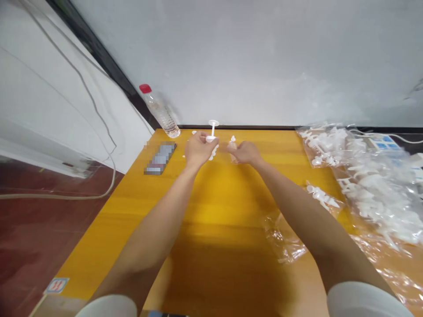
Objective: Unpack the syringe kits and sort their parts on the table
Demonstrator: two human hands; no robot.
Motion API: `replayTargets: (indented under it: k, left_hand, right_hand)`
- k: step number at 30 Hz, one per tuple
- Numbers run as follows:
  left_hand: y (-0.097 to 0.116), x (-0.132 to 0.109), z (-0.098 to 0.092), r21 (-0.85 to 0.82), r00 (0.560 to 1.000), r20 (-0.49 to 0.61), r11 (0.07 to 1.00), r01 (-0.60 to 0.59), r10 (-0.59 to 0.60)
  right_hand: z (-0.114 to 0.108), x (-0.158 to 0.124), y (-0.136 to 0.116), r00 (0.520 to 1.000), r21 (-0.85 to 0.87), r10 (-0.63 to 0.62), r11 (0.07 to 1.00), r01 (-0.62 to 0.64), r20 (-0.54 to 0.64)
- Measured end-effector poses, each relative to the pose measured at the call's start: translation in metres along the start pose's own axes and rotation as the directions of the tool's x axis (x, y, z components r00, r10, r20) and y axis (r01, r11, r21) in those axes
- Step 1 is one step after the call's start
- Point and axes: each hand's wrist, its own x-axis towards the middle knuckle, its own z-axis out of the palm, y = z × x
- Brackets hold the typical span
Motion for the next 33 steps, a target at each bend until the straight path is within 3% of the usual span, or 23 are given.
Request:
replayTargets:
  k: [2, 4, 10, 21, 33]
  left_hand:
    - [0.009, 0.019, 0.013, 0.209, 1.0, -0.023, 0.978, 0.002, 0.003]
    - [0.012, 0.031, 0.022, 0.317, 1.0, -0.014, 0.948, -0.011, 0.016]
    - [0.004, 0.053, 0.033, 0.416, 0.992, 0.078, 0.901, -0.126, 0.102]
    - [-0.006, 0.063, 0.043, 0.451, 0.97, 0.197, 0.865, -0.22, 0.144]
    - [-0.01, 0.078, 0.026, 0.249, 0.945, 0.295, 0.943, -0.22, 0.142]
  right_hand:
    - [0.007, 0.011, -0.008, 1.0, -0.075, -0.015, 0.997, 0.013, -0.02]
    - [0.012, 0.022, -0.014, 0.999, -0.077, -0.022, 0.997, 0.019, -0.031]
    - [0.01, 0.041, -0.016, 1.0, -0.058, -0.019, 0.998, 0.019, -0.014]
    - [-0.001, 0.036, 0.002, 1.0, 0.021, -0.012, 1.0, 0.012, 0.008]
    - [0.006, 0.052, 0.002, 0.999, 0.109, -0.048, 0.993, 0.046, 0.024]
